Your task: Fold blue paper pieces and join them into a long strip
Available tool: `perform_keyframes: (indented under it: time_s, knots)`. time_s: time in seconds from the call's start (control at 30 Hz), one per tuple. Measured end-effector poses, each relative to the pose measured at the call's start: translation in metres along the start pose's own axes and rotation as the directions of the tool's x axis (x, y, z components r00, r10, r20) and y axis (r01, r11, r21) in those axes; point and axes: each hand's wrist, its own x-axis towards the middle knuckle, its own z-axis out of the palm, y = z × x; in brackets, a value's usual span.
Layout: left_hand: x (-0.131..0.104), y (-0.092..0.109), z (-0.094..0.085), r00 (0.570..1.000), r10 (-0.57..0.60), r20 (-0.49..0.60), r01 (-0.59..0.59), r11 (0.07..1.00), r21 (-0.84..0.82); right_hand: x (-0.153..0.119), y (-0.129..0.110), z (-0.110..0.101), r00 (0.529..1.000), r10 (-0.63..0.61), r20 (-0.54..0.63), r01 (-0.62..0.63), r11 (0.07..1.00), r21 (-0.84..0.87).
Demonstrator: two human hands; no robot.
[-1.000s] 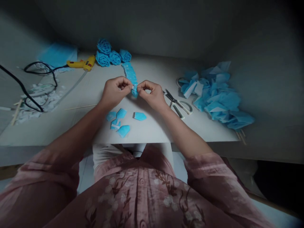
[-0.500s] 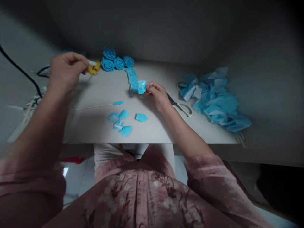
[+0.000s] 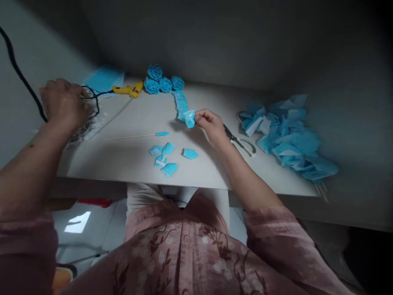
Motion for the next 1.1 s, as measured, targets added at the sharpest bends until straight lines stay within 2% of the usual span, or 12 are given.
perform_keyframes:
  time_s: [0.1, 0.2, 0.23, 0.27, 0.33, 0.43, 0.57, 0.7, 0.83, 1.0, 1.1]
  knots:
    - [-0.007, 0.036, 0.004, 0.992, 0.130, -0.002, -0.130, 0.991, 0.028, -0.001, -0.002, -0.001, 0.997, -0.069, 0.043, 0.073, 0.993, -0.088]
    - [-0.015, 0.085, 0.021, 0.968, 0.252, 0.009, -0.247, 0.955, -0.165, -0.002, -0.008, 0.000, 0.988, -0.092, 0.125, 0.109, 0.985, -0.135]
    - [-0.017, 0.102, 0.029, 0.953, 0.293, 0.081, -0.262, 0.927, -0.268, -0.003, -0.010, 0.001, 0.984, -0.091, 0.155, 0.113, 0.984, -0.140]
    - [-0.019, 0.118, 0.037, 0.933, 0.316, 0.173, -0.227, 0.888, -0.400, -0.003, -0.013, 0.002, 0.979, -0.090, 0.181, 0.117, 0.982, -0.146]
    - [-0.022, 0.145, 0.054, 0.889, 0.329, 0.320, -0.084, 0.801, -0.592, -0.003, -0.017, 0.003, 0.972, -0.089, 0.216, 0.126, 0.978, -0.164]
    - [-0.024, 0.167, 0.073, 0.849, 0.335, 0.409, 0.050, 0.719, -0.693, 0.000, -0.020, 0.003, 0.970, -0.082, 0.228, 0.129, 0.972, -0.197]
    - [-0.024, 0.178, 0.080, 0.854, 0.293, 0.430, 0.129, 0.680, -0.721, 0.008, -0.020, -0.004, 0.974, -0.036, 0.222, 0.085, 0.974, -0.212]
    - [-0.023, 0.180, 0.083, 0.915, 0.247, 0.319, 0.116, 0.595, -0.795, 0.009, -0.026, -0.014, 0.992, 0.020, 0.128, 0.000, 0.989, -0.151]
    - [-0.022, 0.176, 0.095, 0.931, 0.275, 0.240, 0.072, 0.506, -0.859, 0.002, -0.028, -0.018, 0.991, 0.113, 0.078, -0.101, 0.984, -0.148]
    - [-0.025, 0.174, 0.099, 0.928, 0.271, 0.257, 0.085, 0.516, -0.852, 0.008, -0.020, -0.011, 0.993, 0.073, 0.098, -0.061, 0.991, -0.120]
    - [-0.025, 0.172, 0.096, 0.928, 0.281, 0.244, 0.062, 0.529, -0.846, 0.020, -0.022, -0.014, 0.994, 0.040, 0.098, -0.023, 0.984, -0.175]
